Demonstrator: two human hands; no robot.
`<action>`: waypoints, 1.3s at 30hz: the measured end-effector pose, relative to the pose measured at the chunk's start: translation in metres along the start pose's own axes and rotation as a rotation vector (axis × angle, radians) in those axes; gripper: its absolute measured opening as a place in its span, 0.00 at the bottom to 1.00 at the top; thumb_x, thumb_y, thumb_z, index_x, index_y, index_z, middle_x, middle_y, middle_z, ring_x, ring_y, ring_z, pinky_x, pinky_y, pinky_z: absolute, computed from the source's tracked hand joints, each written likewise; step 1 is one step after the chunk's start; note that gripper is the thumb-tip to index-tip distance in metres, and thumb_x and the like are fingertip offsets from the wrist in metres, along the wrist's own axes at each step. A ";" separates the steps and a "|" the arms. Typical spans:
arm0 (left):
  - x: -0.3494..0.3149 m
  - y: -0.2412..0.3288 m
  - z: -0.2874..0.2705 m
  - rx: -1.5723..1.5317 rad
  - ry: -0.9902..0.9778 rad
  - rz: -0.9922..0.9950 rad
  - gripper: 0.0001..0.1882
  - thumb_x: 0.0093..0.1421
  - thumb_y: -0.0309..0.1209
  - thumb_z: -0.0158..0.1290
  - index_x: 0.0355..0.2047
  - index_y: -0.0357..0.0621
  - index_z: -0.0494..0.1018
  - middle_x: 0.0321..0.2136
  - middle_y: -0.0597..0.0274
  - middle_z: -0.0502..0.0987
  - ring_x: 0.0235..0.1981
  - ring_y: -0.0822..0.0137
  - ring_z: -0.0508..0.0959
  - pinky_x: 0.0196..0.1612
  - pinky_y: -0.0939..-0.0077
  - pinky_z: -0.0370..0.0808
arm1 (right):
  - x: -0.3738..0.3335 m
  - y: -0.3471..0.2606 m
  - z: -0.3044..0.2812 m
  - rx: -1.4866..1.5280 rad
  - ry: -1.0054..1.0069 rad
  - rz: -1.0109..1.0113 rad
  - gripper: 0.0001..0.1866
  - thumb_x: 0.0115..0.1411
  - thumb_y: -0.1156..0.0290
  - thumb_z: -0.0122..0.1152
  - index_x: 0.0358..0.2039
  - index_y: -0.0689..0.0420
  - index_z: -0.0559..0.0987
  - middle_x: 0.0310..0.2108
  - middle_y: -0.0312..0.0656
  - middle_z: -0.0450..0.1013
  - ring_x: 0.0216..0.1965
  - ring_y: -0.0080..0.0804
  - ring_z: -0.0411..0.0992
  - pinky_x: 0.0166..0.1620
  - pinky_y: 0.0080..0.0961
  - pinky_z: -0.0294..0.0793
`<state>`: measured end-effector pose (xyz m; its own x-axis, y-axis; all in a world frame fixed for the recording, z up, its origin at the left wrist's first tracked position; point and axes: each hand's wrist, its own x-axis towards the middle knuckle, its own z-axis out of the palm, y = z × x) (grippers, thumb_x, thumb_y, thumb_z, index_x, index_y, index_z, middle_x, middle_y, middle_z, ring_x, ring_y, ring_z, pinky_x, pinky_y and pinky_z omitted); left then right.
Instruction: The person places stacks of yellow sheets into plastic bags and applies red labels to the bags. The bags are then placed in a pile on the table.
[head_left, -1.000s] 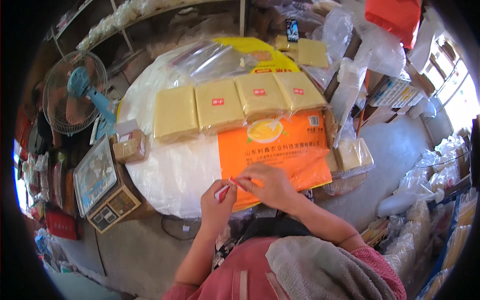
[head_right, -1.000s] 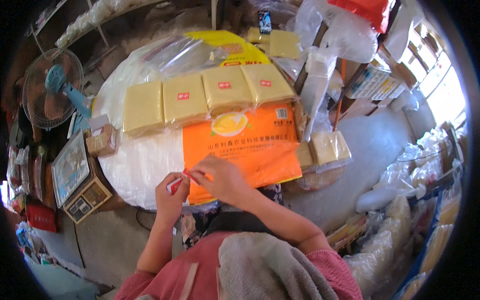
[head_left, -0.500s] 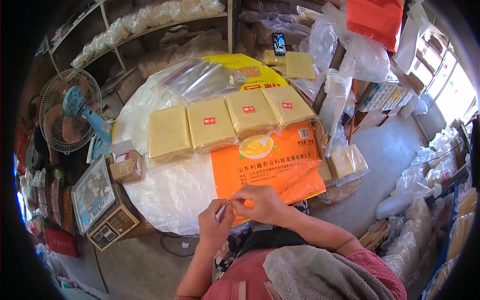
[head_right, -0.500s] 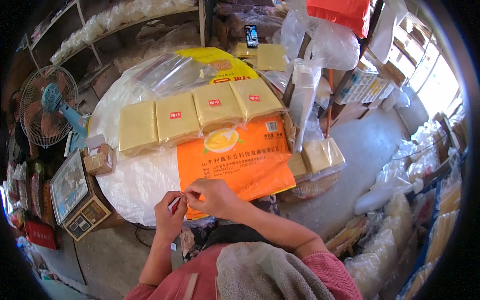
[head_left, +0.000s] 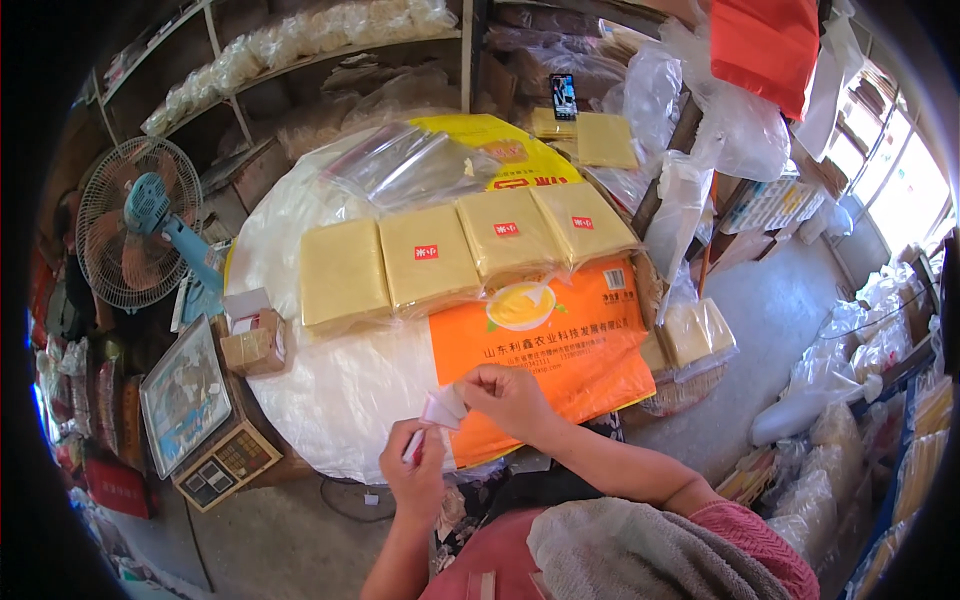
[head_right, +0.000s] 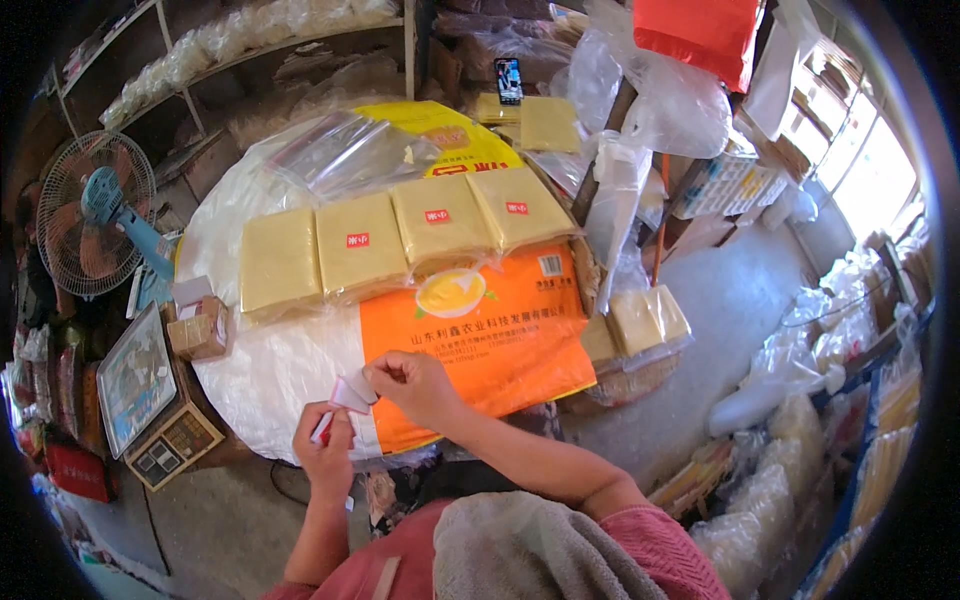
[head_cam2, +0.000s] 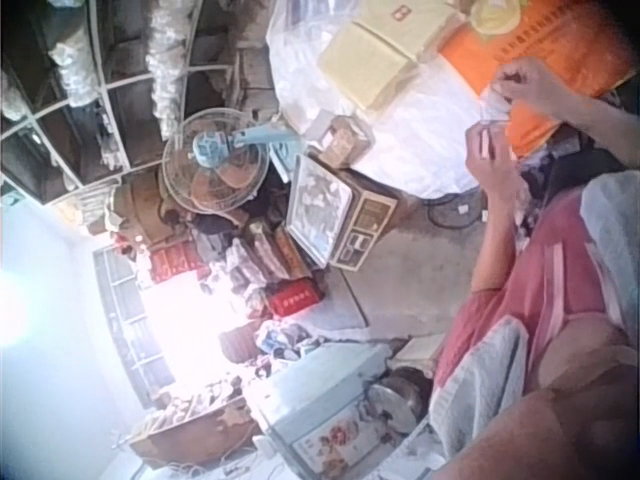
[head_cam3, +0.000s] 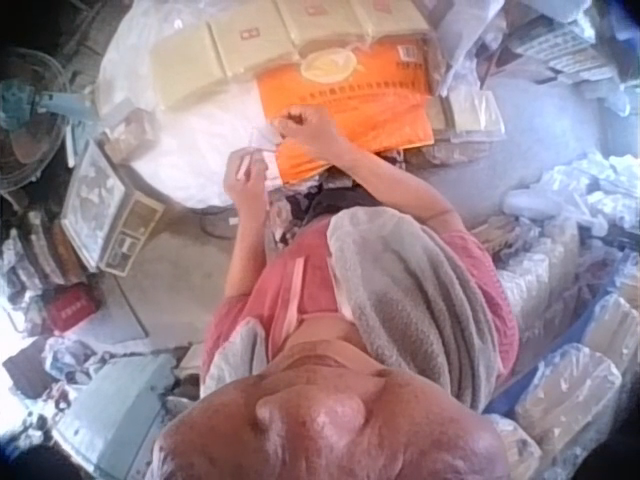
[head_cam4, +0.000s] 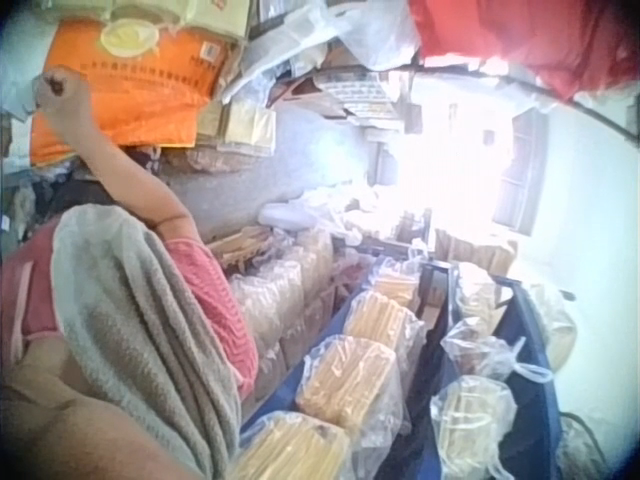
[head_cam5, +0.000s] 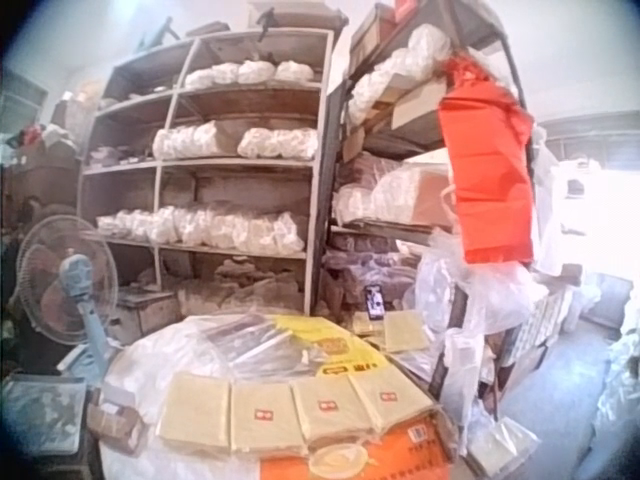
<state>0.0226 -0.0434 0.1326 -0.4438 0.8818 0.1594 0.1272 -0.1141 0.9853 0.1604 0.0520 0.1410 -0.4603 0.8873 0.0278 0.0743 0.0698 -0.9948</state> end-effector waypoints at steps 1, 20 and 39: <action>-0.001 -0.001 -0.008 -0.045 0.064 -0.033 0.01 0.59 0.23 0.50 0.30 0.38 0.69 0.18 0.69 0.68 0.17 0.81 0.66 0.20 0.86 0.62 | 0.010 0.003 0.003 0.172 0.028 0.078 0.09 0.60 0.71 0.57 0.33 0.65 0.78 0.27 0.35 0.75 0.29 0.23 0.76 0.34 0.18 0.75; -0.004 -0.025 -0.175 0.086 -0.637 -0.772 0.14 0.62 0.37 0.51 0.37 0.36 0.76 0.18 0.61 0.75 0.18 0.72 0.72 0.23 0.78 0.70 | 0.341 0.040 0.094 -1.135 0.179 -0.872 0.05 0.48 0.71 0.52 0.22 0.55 0.77 0.27 0.44 0.72 0.32 0.38 0.73 0.34 0.36 0.72; 0.044 0.064 0.001 -0.382 -0.775 -0.475 0.09 0.65 0.28 0.47 0.38 0.34 0.73 0.22 0.65 0.71 0.22 0.78 0.68 0.25 0.84 0.66 | -0.043 0.070 -0.145 0.052 0.135 0.313 0.12 0.60 0.65 0.58 0.34 0.61 0.78 0.28 0.40 0.76 0.29 0.29 0.75 0.35 0.23 0.75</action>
<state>0.0117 -0.0111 0.2027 0.3469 0.9145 -0.2084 -0.2698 0.3101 0.9116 0.3136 0.0842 0.0848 -0.3007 0.9145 -0.2706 0.1463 -0.2361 -0.9607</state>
